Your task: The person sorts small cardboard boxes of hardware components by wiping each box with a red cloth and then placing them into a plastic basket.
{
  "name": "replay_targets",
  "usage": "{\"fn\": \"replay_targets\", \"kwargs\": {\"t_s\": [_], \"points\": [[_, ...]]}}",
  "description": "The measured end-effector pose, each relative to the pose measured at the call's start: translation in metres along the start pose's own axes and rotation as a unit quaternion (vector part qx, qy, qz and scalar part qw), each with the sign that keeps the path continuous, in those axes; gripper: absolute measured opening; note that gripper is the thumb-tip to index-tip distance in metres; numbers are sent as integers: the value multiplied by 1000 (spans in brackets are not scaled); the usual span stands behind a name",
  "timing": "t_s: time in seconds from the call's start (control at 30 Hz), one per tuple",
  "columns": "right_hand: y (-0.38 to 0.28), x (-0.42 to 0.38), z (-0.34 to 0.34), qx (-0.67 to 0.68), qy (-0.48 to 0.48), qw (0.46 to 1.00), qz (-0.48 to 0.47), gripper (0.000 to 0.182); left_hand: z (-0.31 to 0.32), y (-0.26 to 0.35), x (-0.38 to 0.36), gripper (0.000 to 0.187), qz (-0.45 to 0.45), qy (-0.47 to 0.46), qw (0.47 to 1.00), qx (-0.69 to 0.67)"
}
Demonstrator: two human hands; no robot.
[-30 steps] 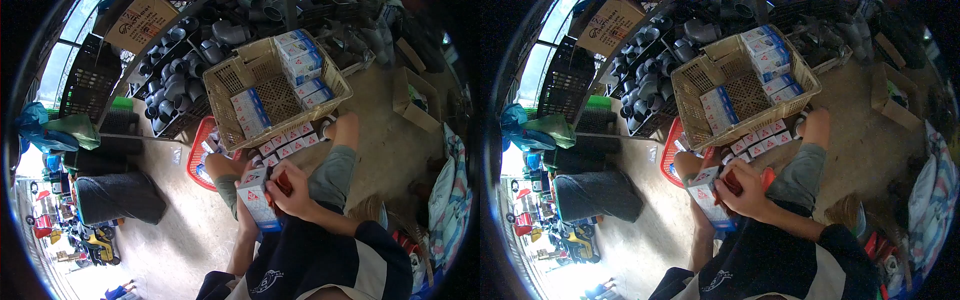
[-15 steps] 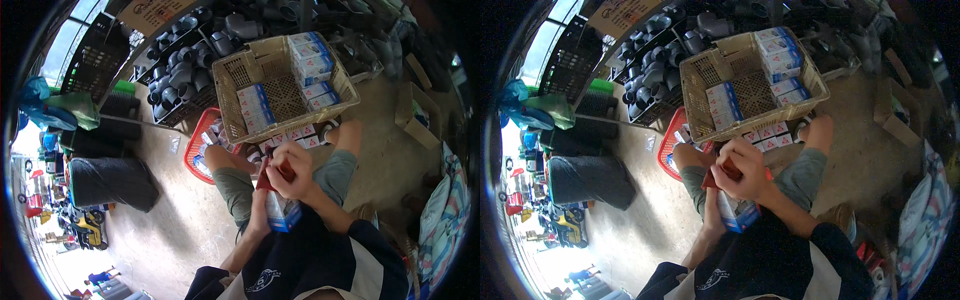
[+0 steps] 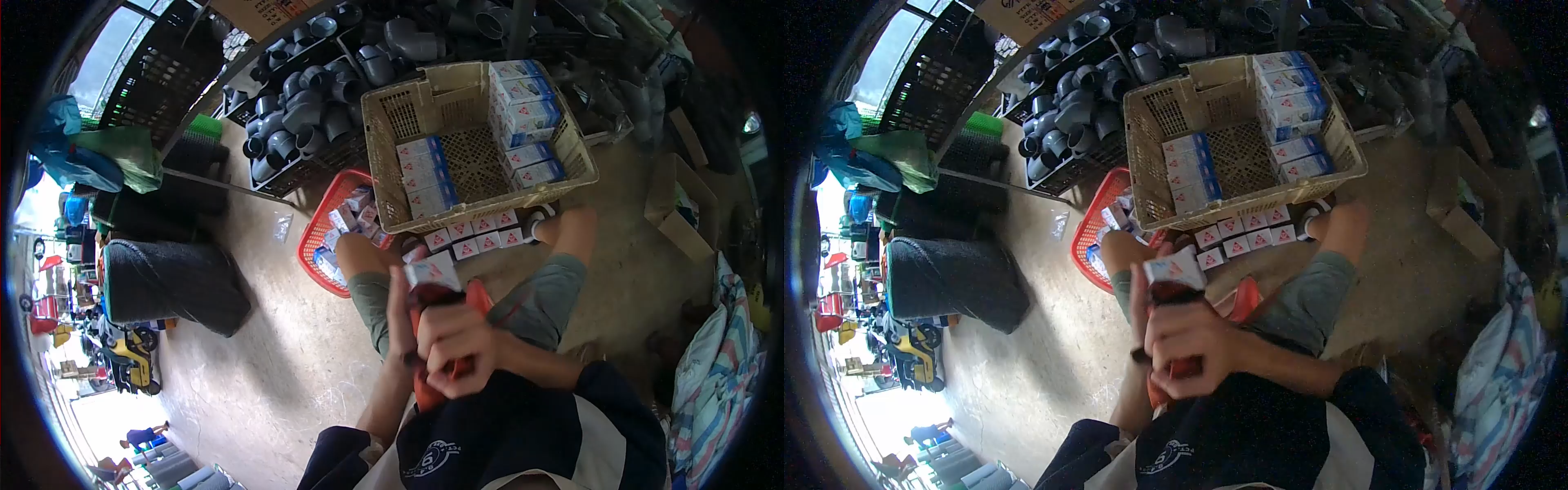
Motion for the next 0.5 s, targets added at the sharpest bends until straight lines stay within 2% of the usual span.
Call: {"fn": "replay_targets", "kwargs": {"t_s": [0.07, 0.13, 0.17, 0.23, 0.27, 0.37, 0.5], "points": [[-1, -6, 7, 50, -2, 998, 34, 12, 16, 14, -8, 70, -23, -18, 998, -56], [7, -8, 3, 114, 23, 991, 59, 12, 10, 7, -13, 69, -47, -14, 999, -11], [14, -6, -6, 92, 56, 992, 63, 11, 5, -2, -16, 69, -56, -10, 997, 51], [27, 1, -25, 45, 122, 989, 70, 10, -24, -22, -17, 66, -9, 31, 993, 114], [26, 10, -25, 29, 68, 994, 80, 7, -31, -25, -13, 66, -18, 23, 996, 80], [17, 3, 6, 66, 13, 995, 71, 6, -9, -2, -4, 67, -33, 10, 999, -1], [15, -8, 1, 219, 7, 963, 156, 11, 9, 17, -8, 75, -3, 15, 999, -34]]}}
Point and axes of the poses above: each hand's wrist, its own x-axis towards the middle knuckle, its own z-axis out of the palm, y = z × x, the point moved 6 cm from there along x, towards the middle knuckle, and after that the axes turned 10 degrees about -z, right-handed, at the moved point
